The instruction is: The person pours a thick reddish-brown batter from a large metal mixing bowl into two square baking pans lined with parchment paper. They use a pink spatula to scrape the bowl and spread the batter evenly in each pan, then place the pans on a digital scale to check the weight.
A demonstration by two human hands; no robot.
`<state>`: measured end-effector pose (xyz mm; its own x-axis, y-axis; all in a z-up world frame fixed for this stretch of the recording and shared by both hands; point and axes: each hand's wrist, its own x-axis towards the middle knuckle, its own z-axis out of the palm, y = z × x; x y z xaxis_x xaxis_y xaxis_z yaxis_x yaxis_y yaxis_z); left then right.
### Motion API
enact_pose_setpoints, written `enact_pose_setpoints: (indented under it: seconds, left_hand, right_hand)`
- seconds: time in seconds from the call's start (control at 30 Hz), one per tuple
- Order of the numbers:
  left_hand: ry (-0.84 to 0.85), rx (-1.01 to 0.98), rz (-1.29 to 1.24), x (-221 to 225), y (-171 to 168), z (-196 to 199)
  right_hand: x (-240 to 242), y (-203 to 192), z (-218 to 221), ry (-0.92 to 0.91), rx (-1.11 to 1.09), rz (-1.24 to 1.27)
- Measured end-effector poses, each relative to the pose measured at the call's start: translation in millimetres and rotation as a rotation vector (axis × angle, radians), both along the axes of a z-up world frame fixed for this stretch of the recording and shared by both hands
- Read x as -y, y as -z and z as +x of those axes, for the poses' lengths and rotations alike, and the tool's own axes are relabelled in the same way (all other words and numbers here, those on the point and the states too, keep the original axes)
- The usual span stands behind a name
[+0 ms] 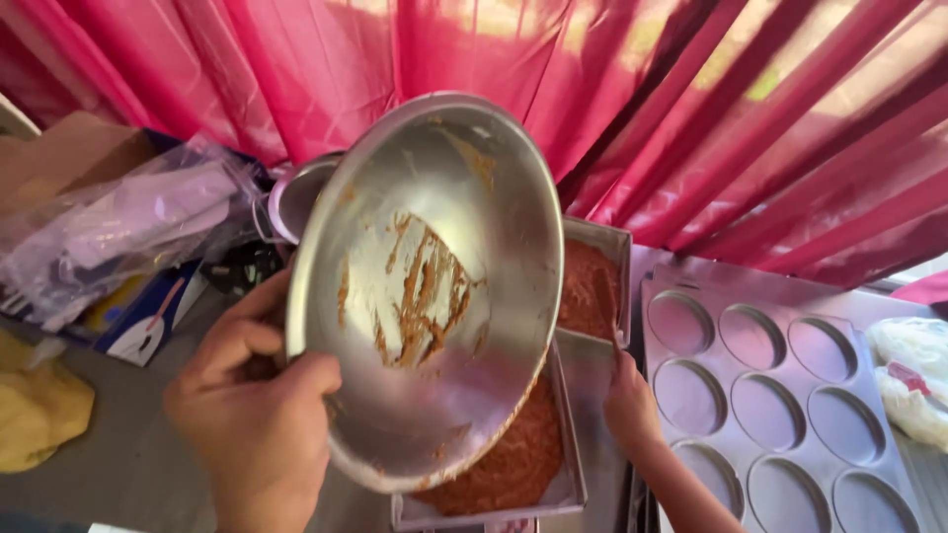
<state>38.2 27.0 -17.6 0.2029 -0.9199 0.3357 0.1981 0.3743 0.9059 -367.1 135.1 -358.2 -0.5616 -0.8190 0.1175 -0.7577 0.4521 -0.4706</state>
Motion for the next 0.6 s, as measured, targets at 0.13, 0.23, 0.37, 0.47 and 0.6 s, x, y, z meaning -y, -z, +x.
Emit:
enact_pose_setpoints:
  seconds: [0.13, 0.23, 0.37, 0.47, 0.6]
  left_hand:
    - [0.040, 0.020, -0.009, 1.2, 8.5, 4.0]
    - [0.067, 0.041, -0.006, 5.8, 9.0, 0.7]
    - [0.144, 0.026, 0.011, 10.8, 9.4, -5.9]
    - [0.229, 0.072, -0.015, 13.7, 9.8, -15.9]
    - [0.320, 0.195, -0.060, 6.9, 1.6, -29.7]
  right_hand:
    - [-6.7, -23.8, 2.5, 0.042, 0.028, 0.008]
    - [0.0, -110.5, 21.3, 0.099, 0.003, -0.285]
    - [4.6, -234.8, 39.9, -0.031, -0.110, -0.386]
    - [15.6, -324.3, 58.4, -0.255, -0.503, -0.360]
    - [37.9, -387.0, 78.9, -0.323, -0.878, -0.120]
